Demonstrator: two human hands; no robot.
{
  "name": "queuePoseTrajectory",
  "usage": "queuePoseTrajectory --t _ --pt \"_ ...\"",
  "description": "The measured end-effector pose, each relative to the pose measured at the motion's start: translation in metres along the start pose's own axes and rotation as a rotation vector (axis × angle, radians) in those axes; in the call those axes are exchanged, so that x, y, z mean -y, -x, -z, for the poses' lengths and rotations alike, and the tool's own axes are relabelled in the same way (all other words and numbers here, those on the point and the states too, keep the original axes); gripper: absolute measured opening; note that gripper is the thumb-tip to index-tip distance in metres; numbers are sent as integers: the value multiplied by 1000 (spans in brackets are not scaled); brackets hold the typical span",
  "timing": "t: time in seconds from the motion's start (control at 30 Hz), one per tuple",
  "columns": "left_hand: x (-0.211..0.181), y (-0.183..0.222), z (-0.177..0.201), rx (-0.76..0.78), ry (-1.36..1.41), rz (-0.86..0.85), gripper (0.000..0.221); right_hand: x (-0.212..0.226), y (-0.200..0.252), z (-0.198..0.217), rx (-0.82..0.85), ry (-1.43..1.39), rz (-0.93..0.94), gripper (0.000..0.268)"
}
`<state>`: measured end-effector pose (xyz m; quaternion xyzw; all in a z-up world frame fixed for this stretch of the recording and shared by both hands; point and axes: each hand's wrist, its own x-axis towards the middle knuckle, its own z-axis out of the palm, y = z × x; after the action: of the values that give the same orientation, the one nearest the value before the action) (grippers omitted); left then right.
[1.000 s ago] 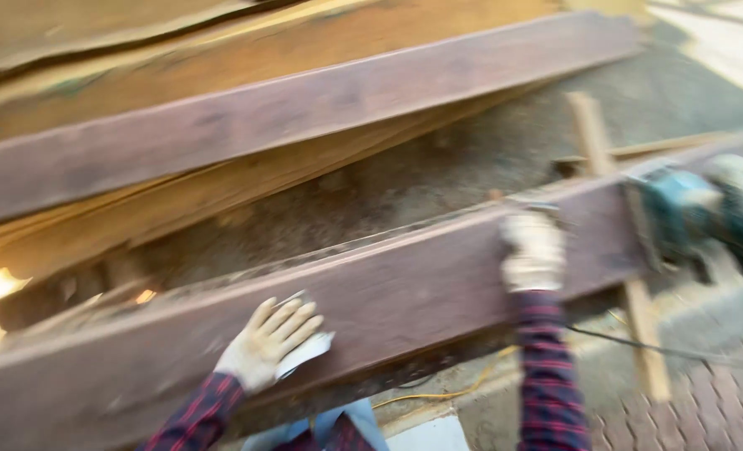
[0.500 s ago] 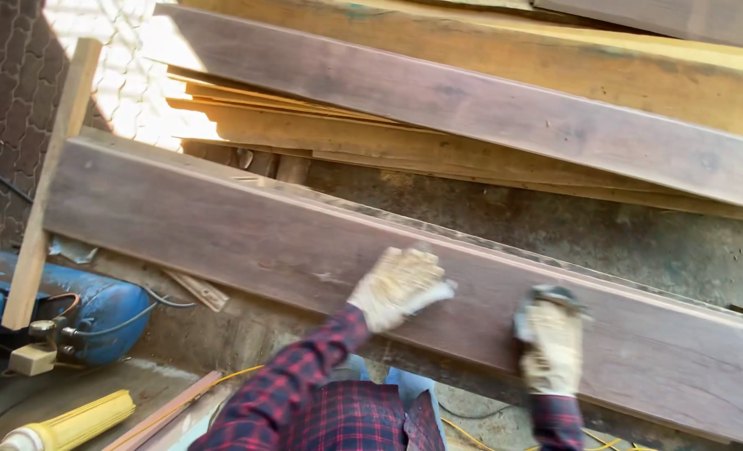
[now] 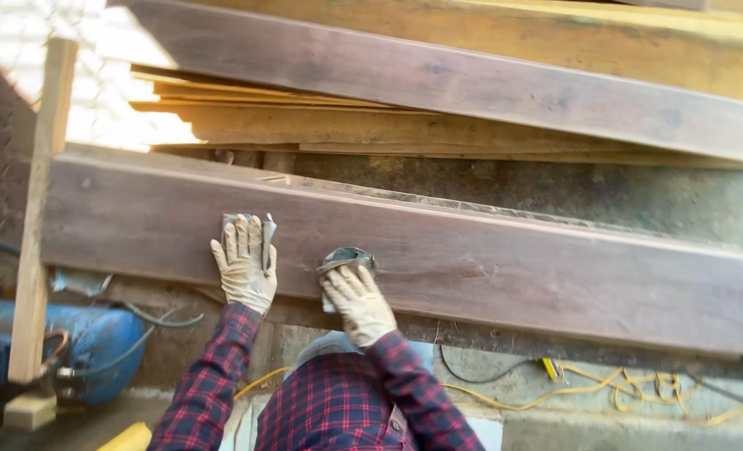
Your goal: The person sands long wooden planks laid across supports, using an electric orbital sander to smooth the plank surfaces. They then set the sander down and hand-sand and wipe the planks with a sanding block and cloth, working along the boards.
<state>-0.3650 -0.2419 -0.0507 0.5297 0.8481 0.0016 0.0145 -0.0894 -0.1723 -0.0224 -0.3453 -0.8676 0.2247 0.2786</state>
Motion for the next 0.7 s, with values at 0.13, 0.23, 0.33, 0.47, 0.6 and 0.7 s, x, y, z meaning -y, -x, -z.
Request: queuePoseTrajectory --t 0.13,0.23,0.33,0.47,0.6,0.7 --pt "-36 -8 8 14 145 -155 71 -66 13 96 26 214 -133 52" --pt "-83 -9 24 129 110 -301 77 -154 70 159 -587 -265 -573 28" --pt "-132 4 36 209 82 -530 80 -163 98 162 -914 -609 -840 11" --pt "-175 30 59 376 110 -805 80 -77 80 93 -125 431 -505 56" --pt "-156 35 27 266 183 -845 77 -55 71 98 -27 452 -280 59" --pt "-156 41 21 54 278 -848 69 -110 96 178 110 488 -463 50"
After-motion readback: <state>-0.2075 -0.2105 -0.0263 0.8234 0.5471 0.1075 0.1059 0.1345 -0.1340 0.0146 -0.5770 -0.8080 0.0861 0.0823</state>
